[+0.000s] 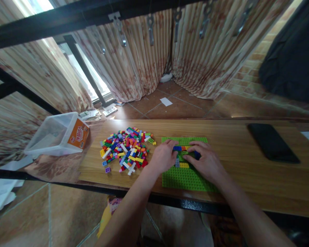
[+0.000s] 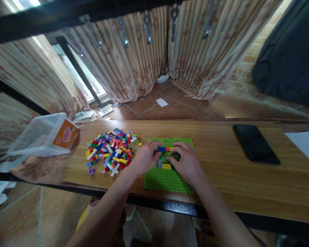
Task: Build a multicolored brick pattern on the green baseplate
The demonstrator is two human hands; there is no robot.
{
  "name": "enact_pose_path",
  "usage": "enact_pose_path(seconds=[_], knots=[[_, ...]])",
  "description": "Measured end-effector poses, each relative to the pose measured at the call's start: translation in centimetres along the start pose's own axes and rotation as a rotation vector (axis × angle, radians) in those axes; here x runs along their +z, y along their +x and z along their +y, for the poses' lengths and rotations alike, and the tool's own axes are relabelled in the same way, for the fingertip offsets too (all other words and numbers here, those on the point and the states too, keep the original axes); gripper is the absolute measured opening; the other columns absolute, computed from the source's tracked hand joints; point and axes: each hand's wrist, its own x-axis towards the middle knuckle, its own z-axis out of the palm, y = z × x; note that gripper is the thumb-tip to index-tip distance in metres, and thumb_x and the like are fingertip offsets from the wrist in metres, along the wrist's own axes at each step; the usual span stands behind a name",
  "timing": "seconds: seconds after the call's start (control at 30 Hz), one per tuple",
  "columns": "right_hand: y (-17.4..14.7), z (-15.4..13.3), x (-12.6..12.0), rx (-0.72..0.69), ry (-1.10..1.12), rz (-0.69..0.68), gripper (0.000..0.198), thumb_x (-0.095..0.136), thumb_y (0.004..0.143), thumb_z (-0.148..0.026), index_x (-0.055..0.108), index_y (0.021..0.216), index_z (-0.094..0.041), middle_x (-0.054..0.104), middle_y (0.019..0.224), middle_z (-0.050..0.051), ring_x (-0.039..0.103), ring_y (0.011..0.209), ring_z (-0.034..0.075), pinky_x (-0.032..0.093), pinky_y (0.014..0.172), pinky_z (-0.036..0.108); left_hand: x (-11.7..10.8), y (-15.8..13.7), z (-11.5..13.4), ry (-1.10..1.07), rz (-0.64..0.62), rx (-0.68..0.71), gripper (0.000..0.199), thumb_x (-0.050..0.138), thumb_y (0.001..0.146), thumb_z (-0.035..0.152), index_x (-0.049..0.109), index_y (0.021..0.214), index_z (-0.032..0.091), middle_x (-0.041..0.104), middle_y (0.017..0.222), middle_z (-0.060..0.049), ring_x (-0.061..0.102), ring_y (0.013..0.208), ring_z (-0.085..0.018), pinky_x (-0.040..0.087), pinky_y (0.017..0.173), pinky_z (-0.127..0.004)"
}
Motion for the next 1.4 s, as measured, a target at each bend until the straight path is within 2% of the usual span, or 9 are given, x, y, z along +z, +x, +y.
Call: enact_pose_path(seconds=[0.23,0.47,0.63,0.8,0.97,1.4], knots=[[-0.3,-0.8,0.8,-0.004,-0.025,0.091,0.020,0.068,0.080,-0.043,0.070,0.080,-0.023,0.069,0.105,0.009,0.062,0.102,0.028,0.047,0.092,0.048,0.1,0.0,-0.2,-0.016,0.003,0.005,0.038,0.052,0.085,0.012,0.060,0.122,0.014,0.066,0.113,-0.010,0.065,0.100,-0.022,0.053,0.094,-0.035],[-0.6,-0.6,0.8,-0.037,-0.145,-0.014,0.023,0.073,0.076,-0.045,0.072,0.076,-0.023,0.068,0.111,0.010,0.059,0.107,0.031,0.046,0.093,0.051,0.1,0.0,-0.3,-0.034,0.004,-0.001,0.037,0.052,0.084,0.010,0.061,0.119,0.015,0.066,0.110,-0.009,0.065,0.099,-0.022,0.053,0.094,-0.035],[-0.3,-0.3,-0.2,-0.085,-0.122,-0.118,0.014,0.070,0.079,-0.038,0.074,0.080,-0.024,0.068,0.114,0.009,0.058,0.110,0.030,0.046,0.095,0.050,0.2,0.0,-0.4,-0.036,0.003,-0.005,0.038,0.052,0.084,0.011,0.061,0.120,0.015,0.066,0.110,-0.009,0.065,0.098,-0.021,0.053,0.093,-0.035],[-0.2,-0.3,-0.4,-0.099,-0.117,-0.162,0.013,0.066,0.082,-0.033,0.074,0.079,-0.024,0.067,0.117,0.009,0.058,0.111,0.030,0.046,0.095,0.050,0.3,0.1,-0.4,-0.040,-0.001,-0.008,0.036,0.052,0.084,0.011,0.061,0.119,0.016,0.066,0.108,-0.008,0.065,0.096,-0.021,0.053,0.092,-0.034],[-0.1,-0.4,0.1,-0.092,-0.133,-0.112,0.017,0.064,0.084,-0.033,0.073,0.074,-0.024,0.069,0.111,0.008,0.059,0.106,0.028,0.046,0.095,0.049,0.2,0.0,-0.1,-0.056,0.002,-0.006,0.035,0.053,0.084,0.011,0.061,0.118,0.016,0.066,0.107,-0.008,0.064,0.094,-0.020,0.053,0.091,-0.033],[-0.4,-0.2,0.9,-0.085,-0.131,-0.068,0.017,0.064,0.085,-0.038,0.074,0.082,-0.024,0.068,0.113,0.008,0.057,0.109,0.029,0.046,0.093,0.048,0.6,0.1,-0.1,-0.078,0.026,-0.040,0.032,0.053,0.086,0.013,0.062,0.116,0.014,0.067,0.110,-0.009,0.065,0.093,-0.020,0.054,0.090,-0.033]])
